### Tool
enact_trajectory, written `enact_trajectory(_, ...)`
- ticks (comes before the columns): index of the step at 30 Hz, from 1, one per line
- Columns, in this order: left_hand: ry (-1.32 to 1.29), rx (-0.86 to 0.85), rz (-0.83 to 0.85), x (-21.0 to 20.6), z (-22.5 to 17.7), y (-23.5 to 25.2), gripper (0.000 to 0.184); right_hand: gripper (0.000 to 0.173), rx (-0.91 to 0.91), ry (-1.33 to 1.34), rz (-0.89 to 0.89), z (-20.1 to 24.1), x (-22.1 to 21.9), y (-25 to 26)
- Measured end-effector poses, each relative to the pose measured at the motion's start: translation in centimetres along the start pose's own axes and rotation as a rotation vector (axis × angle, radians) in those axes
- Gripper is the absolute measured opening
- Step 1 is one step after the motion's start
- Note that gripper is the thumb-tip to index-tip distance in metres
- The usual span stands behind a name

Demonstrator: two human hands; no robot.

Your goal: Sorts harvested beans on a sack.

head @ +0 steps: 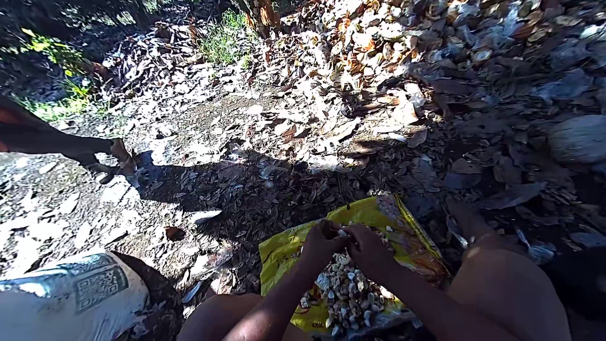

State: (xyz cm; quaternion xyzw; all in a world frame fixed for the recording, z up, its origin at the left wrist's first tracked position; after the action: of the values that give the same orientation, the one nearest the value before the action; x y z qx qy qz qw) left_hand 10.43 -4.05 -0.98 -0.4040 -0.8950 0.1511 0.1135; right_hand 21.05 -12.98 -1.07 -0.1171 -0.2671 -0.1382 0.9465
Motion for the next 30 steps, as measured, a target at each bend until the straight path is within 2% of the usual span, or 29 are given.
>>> enact_trajectory(4, 0.186, -0.039, -0.026, -0.3, 0.0, -0.2, 0.032, 0.035, 0.136, -0.234, -0.050, 0.6, -0.7, -0.5)
enact_trajectory(9, 0.368, 0.019, -0.013, -0.6, 0.5, -0.4, 0.029, 0.032, 0.249, -0.305, -0.082, 1.0, -1.5, -0.9)
enact_trajectory(14, 0.488, 0.035, 0.084, -1.2, 0.7, -0.3, 0.028, 0.031, 0.290, -0.349, -0.113, 1.0, -1.8, -0.7)
enact_trajectory(18, 0.601, 0.029, 0.150, -1.5, 0.8, -0.2, 0.032, 0.035, 0.261, -0.345, -0.078, 0.5, -1.9, -0.3)
enact_trajectory(23, 0.639, 0.017, 0.202, -1.5, 0.7, -0.3, 0.034, 0.029, 0.279, -0.327, -0.065, 0.0, -1.9, -0.2)
enact_trajectory(30, 0.754, -0.066, 0.164, -0.6, 0.6, 0.8, 0.025, 0.028, 0.235, -0.347, -0.044, 0.5, -0.7, 0.4)
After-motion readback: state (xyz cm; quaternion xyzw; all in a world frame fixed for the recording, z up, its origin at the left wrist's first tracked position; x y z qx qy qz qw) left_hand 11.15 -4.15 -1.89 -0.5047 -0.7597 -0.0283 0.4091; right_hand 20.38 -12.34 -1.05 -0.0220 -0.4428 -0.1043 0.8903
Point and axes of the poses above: each hand's wrist, its own y-axis towards the middle knuckle, its own x-axis out of the back of the hand, z = x × y, the point moved 7 cm from there along y, towards the middle knuckle, and after that the axes turned 5 degrees about y, right-handed, at the moved point
